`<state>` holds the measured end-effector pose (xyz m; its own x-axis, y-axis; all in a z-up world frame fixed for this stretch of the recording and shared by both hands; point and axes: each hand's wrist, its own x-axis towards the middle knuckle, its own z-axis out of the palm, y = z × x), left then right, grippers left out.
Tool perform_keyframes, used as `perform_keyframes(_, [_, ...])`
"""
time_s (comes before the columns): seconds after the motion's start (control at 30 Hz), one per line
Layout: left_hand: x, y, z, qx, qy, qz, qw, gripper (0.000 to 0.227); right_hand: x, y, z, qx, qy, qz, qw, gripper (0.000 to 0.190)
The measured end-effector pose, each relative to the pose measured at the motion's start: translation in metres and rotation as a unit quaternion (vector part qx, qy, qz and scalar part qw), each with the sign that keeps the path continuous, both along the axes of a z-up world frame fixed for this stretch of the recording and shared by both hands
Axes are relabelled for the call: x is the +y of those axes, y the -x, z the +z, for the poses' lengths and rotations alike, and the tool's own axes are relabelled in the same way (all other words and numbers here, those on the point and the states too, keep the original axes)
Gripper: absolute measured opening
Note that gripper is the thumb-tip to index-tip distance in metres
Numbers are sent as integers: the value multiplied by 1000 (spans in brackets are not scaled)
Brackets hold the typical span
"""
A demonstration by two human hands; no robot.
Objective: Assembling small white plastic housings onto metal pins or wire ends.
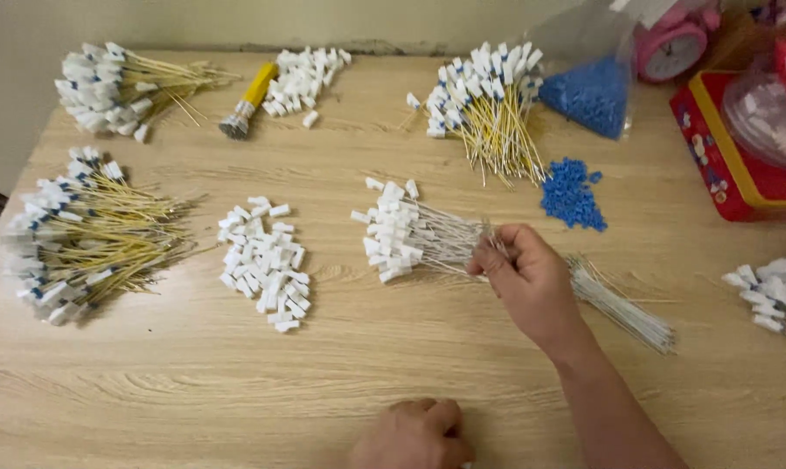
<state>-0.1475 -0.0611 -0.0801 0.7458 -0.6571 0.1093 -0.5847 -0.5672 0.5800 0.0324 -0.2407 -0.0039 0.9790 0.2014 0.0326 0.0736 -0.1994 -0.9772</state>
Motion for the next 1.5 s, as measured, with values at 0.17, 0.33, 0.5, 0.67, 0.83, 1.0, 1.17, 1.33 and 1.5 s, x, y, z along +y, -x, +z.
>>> perform_keyframes(0.17, [18,-33,13,29,75,-14,997,16,-1,0,-8,-47,17,27,998,11])
perform_keyframes(0.33, [42,-83,81,184,207,203,939,18,5,1,-17,-11,15,32,999,10])
perform_keyframes(0.5, [56,-121,73,347,570,288,687,38,22,5,-8,31,8,50,998,17])
perform_keyframes(0.67, [45,-129,83,409,651,292,569,39,34,15,18,-19,24,70,997,20])
perform_keyframes(0.83, [42,-130,85,425,671,295,532,35,38,22,37,-81,90,56,991,21])
perform_keyframes(1.0, [41,-131,75,423,651,345,527,26,39,24,45,-105,150,41,982,18])
perform_keyframes(1.17, [38,-130,70,427,660,326,525,23,37,23,42,-116,173,35,977,18])
perform_keyframes(1.33, [39,-129,66,429,669,317,517,23,36,23,42,-144,185,36,971,20])
perform_keyframes(1.5, [41,-128,73,434,681,298,509,23,36,23,45,-151,169,37,973,20])
